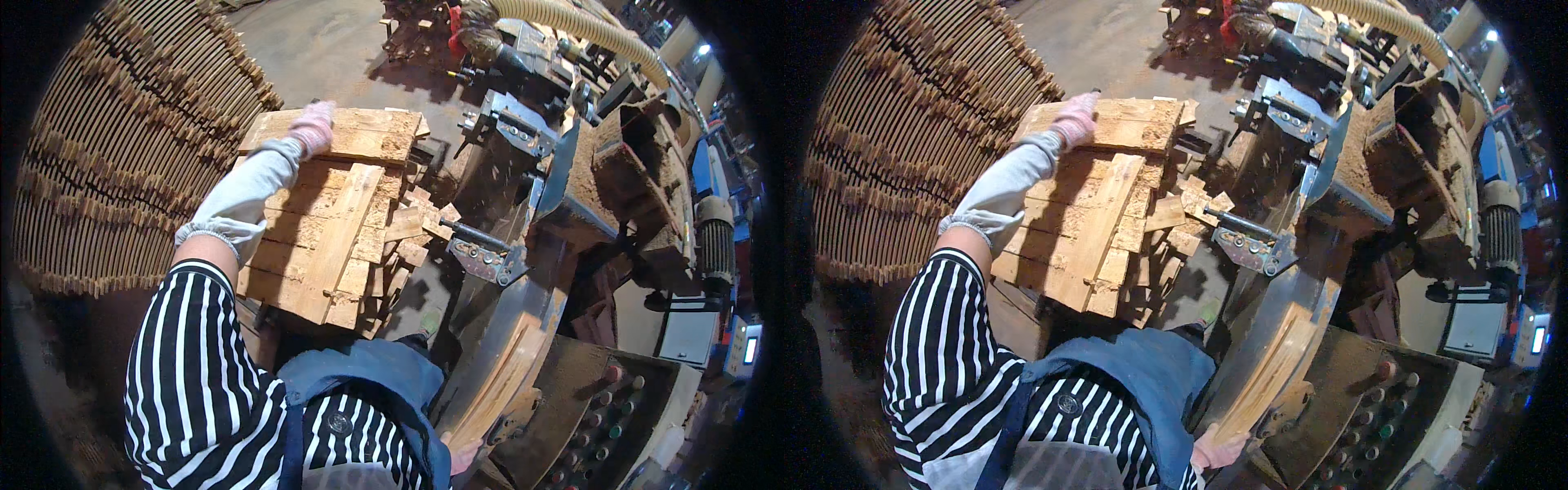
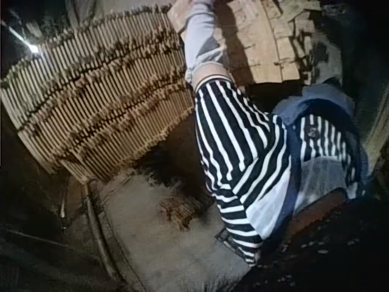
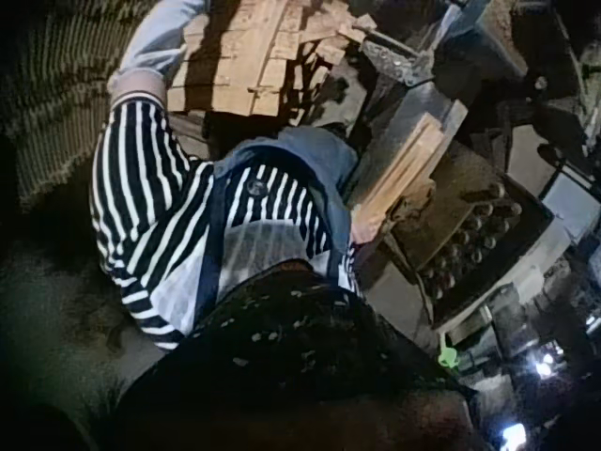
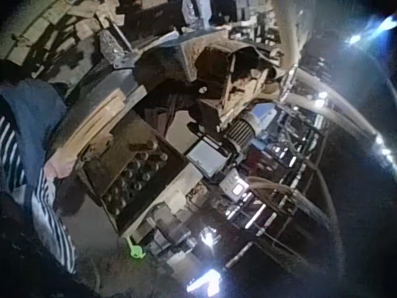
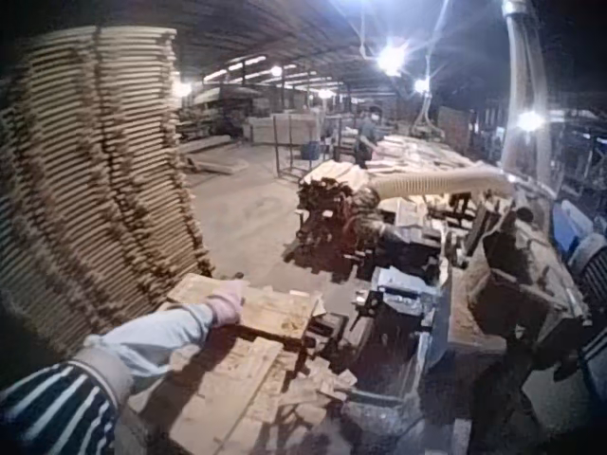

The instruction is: The person repeatedly picks up wooden planks from a stack and feeds them into a woodworking machine. They use both hands to guide the wood through the machinery and then place the processed pieces onto a growing pile on the machine's table.

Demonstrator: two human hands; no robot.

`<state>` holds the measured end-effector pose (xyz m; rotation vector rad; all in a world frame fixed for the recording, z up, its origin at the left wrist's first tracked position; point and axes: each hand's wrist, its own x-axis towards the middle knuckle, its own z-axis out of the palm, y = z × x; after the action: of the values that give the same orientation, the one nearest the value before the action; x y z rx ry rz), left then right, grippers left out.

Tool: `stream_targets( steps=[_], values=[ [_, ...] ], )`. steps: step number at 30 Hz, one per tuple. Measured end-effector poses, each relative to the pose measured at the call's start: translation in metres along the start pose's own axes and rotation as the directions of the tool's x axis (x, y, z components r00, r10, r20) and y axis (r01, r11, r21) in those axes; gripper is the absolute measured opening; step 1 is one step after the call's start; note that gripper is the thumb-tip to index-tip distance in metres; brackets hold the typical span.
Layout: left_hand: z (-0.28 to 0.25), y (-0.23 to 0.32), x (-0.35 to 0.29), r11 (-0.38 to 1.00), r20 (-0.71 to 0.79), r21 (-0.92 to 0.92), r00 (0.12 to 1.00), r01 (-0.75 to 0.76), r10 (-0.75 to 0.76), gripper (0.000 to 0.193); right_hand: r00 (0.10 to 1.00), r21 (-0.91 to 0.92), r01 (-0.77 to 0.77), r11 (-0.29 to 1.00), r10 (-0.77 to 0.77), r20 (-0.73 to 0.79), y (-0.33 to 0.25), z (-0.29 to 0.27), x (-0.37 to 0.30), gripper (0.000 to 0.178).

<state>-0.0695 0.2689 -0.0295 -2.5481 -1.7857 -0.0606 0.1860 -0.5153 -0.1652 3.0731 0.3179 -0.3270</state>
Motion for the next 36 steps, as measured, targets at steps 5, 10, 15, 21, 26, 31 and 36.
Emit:
stream_targets(
  steps=[5, 10, 15, 21, 26, 31, 36],
  values=[
    [0.029, -0.022, 0.062, 0.992, 0.137, 0.121, 0.990, -0.044, 0.027, 0.074, 0.921, 0.153, 0.196, 0.969, -0.129, -0.367, -0.080, -0.005, 0.087, 0.102],
    [-0.005, 0.020, 0.073, 0.975, 0.390, 0.220, 0.915, 0.014, -0.101, 0.070, 0.851, 0.289, 0.312, 0.905, -0.131, -0.508, -0.181, -0.009, 0.191, 0.099],
    [-0.060, 0.026, 0.052, 0.962, 0.593, 0.241, 0.804, -0.126, -0.043, 0.065, 0.911, 0.296, 0.311, 0.903, -0.195, -0.363, -0.184, -0.018, 0.186, 0.100],
    [-0.048, -0.017, 0.006, 0.927, 0.358, 0.256, 0.918, -0.275, 0.173, 0.128, 0.927, 0.241, 0.341, 0.909, -0.282, -0.248, -0.090, -0.001, 0.078, 0.099],
    [-0.060, -0.012, -0.006, 0.912, 0.390, 0.216, 0.887, -0.349, 0.247, 0.129, 0.937, 0.003, 0.275, 0.962, -0.267, -0.224, -0.003, 0.044, -0.022, 0.084],
    [-0.032, -0.014, -0.015, 0.919, 0.302, 0.276, 0.933, -0.280, 0.194, 0.101, 0.907, -0.083, 0.236, 0.968, -0.250, -0.339, -0.013, 0.046, -0.004, 0.077],
    [-0.050, -0.008, -0.040, 0.992, 0.385, 0.107, 0.922, -0.074, 0.027, 0.094, 0.881, 0.012, 0.402, 0.915, -0.383, -0.278, -0.110, -0.027, 0.125, 0.076]
  ],
)
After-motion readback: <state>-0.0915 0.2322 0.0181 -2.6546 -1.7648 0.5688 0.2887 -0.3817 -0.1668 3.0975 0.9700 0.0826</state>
